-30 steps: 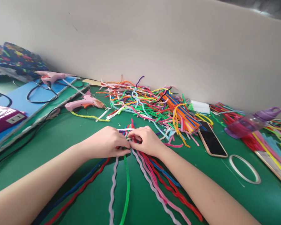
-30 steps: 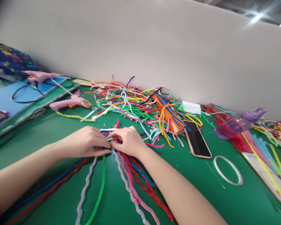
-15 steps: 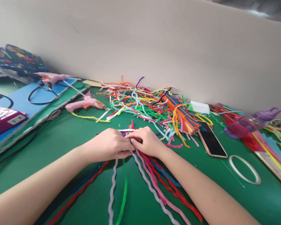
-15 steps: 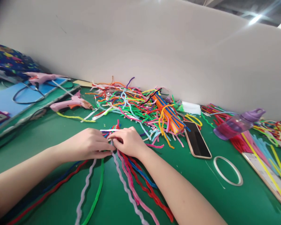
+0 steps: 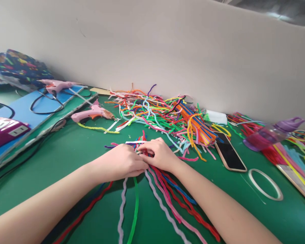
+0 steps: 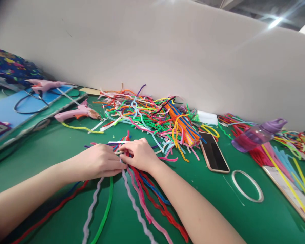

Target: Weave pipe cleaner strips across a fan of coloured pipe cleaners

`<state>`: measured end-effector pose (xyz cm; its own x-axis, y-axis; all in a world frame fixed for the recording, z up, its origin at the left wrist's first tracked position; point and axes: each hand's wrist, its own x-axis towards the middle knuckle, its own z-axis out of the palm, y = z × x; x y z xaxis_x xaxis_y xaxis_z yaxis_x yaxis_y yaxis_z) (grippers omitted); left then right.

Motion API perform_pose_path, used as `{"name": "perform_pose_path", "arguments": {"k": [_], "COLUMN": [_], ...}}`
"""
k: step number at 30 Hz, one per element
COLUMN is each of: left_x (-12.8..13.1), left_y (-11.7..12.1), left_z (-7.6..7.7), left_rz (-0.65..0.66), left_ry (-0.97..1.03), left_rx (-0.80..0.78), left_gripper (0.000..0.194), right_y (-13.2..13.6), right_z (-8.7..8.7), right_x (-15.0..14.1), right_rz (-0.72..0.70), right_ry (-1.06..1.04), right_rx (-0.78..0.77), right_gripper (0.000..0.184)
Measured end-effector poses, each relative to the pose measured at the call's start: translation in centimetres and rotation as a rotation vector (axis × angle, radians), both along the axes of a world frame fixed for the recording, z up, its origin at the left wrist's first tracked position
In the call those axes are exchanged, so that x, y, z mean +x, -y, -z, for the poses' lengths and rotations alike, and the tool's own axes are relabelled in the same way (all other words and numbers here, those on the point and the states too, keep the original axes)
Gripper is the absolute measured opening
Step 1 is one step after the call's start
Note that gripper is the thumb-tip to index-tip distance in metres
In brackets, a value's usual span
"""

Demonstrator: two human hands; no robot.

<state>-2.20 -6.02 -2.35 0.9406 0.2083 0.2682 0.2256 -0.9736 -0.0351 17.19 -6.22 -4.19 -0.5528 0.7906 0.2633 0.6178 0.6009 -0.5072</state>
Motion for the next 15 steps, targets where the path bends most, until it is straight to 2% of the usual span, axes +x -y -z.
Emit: {"name": "perform_pose_path", "arguments": {"k": [3,7,15], "left_x": [-0.36,-0.53,-0.38], "left_y": [-0.33,-0.66,-0.59], "left_z": [0.15,0.46,0.35], "left_rz": [-0.04,-0.032,-0.033], "left_ry": [0.034,0.037,0.049], "left_rx": [0.009,0.013,0.02], "left_gripper": [0.021,0.028,0.025], "right_y": [0.01,0.11,0.05], "right_z": [-0.13,-0.41,-0.31], "right_x": [0.0,-0.12,-0.4], "right_rz": [0.01,0.015,0.054], "right_ry": [0.024,0.039,0.056], "right_rx": [0.01,0.02,0.02], "right_gripper": [0.017,0.013,0.01]}}
